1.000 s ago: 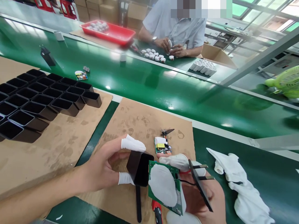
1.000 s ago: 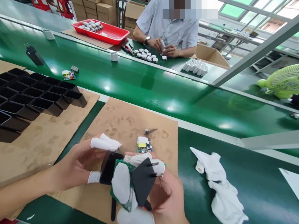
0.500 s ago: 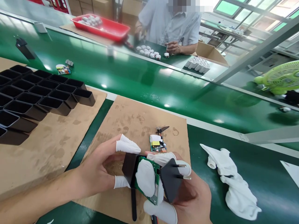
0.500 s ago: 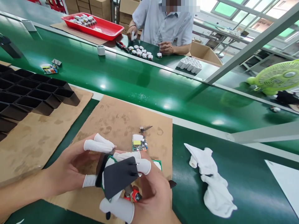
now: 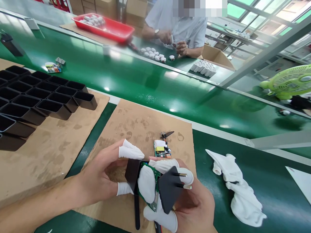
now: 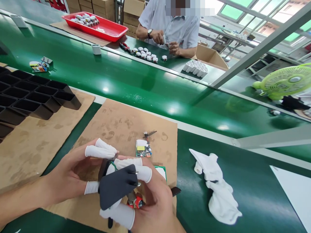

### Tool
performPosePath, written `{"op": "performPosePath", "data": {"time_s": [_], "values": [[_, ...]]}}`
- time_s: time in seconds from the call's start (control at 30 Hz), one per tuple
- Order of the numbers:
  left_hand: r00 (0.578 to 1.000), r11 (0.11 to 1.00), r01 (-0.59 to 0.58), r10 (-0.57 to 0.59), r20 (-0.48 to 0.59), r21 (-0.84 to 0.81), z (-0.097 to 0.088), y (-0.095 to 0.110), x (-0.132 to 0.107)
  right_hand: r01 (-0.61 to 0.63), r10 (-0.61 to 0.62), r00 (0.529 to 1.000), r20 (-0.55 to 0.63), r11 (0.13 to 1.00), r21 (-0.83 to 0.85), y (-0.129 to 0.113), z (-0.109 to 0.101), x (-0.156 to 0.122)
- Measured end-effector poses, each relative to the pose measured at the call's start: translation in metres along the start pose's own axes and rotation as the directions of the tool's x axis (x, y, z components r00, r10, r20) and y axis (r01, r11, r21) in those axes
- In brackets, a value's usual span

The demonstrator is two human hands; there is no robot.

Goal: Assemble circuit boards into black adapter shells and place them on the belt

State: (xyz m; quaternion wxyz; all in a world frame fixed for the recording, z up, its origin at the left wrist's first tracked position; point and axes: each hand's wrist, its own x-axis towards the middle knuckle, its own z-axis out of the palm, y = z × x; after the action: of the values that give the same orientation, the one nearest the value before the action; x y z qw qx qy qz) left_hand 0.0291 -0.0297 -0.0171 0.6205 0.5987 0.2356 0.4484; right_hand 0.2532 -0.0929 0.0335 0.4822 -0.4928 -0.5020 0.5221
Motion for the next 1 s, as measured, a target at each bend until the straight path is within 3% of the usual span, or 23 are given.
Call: {"op": "performPosePath", "data": {"time_s": [0.27,0.6,0.77,1.0], "values": [[0.999,0.999,-0.049,0.048,0.020,0.020,0.0003,-0.0024,-0.0002,0.163,-0.160,0.985,0.072,0.986,-0.044,0.0064,-0.0017,0.0018],[0.998,0.993,-0.056,0.055,0.013,0.100,-0.0022,-0.0064,-0.0031,0.138,-0.133,0.987,0.087,0.989,-0.050,0.0060,-0.0015,0.0021],[1.000,0.996,-0.026,0.025,0.009,0.088,-0.0027,-0.0085,-0.0043,0.217,-0.208,0.974,0.090,0.969,-0.117,0.0059,-0.0033,0.0041],[1.000,0.998,0.015,-0.015,-0.004,0.063,0.0005,-0.0028,-0.0005,0.206,-0.204,0.977,0.058,0.978,-0.030,0.0084,0.0028,0.0067]]}}
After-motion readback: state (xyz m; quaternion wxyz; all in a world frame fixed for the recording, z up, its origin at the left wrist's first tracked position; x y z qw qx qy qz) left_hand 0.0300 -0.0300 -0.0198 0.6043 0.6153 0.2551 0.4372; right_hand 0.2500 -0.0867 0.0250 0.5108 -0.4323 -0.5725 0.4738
